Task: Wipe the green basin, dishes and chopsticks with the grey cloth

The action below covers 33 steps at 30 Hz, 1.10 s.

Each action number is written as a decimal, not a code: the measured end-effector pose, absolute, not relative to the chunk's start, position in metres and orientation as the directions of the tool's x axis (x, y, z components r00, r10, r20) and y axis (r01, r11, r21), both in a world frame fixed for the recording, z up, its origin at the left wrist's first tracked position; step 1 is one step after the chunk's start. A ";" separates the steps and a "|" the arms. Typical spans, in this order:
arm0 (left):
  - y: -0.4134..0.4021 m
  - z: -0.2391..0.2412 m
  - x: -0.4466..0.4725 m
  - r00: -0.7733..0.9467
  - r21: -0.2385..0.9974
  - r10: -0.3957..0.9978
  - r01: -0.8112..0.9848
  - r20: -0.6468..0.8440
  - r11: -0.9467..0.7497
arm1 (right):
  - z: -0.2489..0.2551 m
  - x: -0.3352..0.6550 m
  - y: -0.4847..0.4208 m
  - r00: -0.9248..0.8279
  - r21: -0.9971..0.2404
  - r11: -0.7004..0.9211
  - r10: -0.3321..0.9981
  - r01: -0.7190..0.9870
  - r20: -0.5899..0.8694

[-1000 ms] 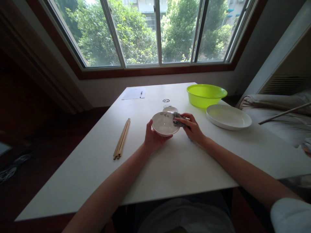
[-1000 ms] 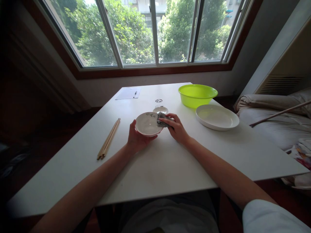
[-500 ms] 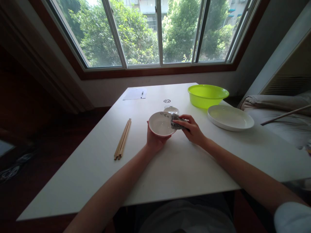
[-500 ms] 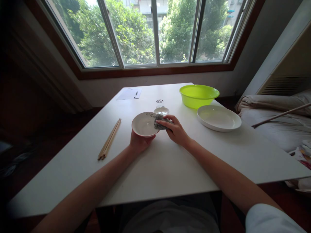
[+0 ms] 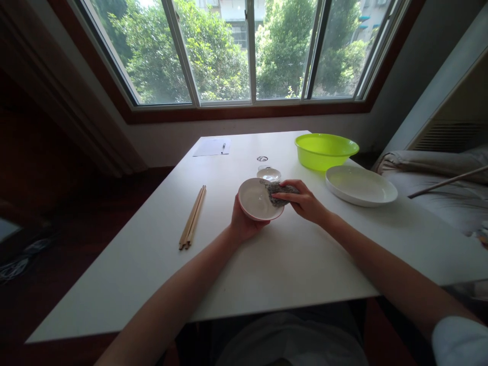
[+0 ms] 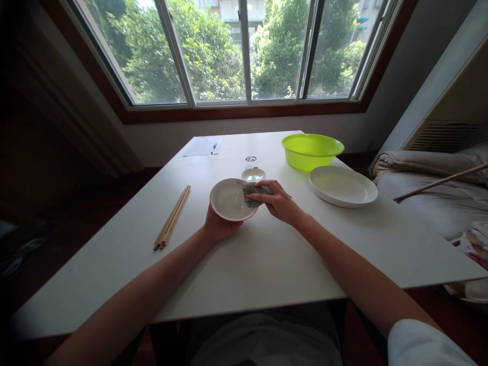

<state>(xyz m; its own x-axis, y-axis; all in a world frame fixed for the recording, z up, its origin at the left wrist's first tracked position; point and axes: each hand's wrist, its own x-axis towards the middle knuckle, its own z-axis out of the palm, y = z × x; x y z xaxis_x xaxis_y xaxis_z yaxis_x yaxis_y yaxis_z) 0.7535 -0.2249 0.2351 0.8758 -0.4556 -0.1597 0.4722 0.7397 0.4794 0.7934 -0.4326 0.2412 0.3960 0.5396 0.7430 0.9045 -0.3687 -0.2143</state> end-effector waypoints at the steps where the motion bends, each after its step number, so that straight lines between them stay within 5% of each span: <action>1: -0.224 0.234 0.754 0.866 0.475 -0.473 0.489 -0.163 0.732 | 0.242 0.795 -0.433 0.386 -0.199 -0.371 0.546 0.907 0.743; 20: -0.217 0.231 0.753 0.703 0.517 -0.675 0.672 -0.223 0.530 | 0.283 0.813 -0.410 0.178 0.041 -0.258 0.764 0.965 0.621; 33: -0.222 0.240 0.749 0.753 0.574 -0.584 0.633 -0.303 0.519 | 0.293 0.799 -0.387 0.110 0.094 -0.199 0.812 0.975 0.574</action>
<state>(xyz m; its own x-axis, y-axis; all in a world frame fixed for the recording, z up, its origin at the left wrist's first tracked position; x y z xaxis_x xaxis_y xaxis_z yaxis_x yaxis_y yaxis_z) 0.7489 -0.2219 0.2404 0.7530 -0.5843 -0.3026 0.6334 0.5192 0.5738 0.7986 -0.3875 0.2934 0.1099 0.8118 0.5735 0.9755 -0.1988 0.0945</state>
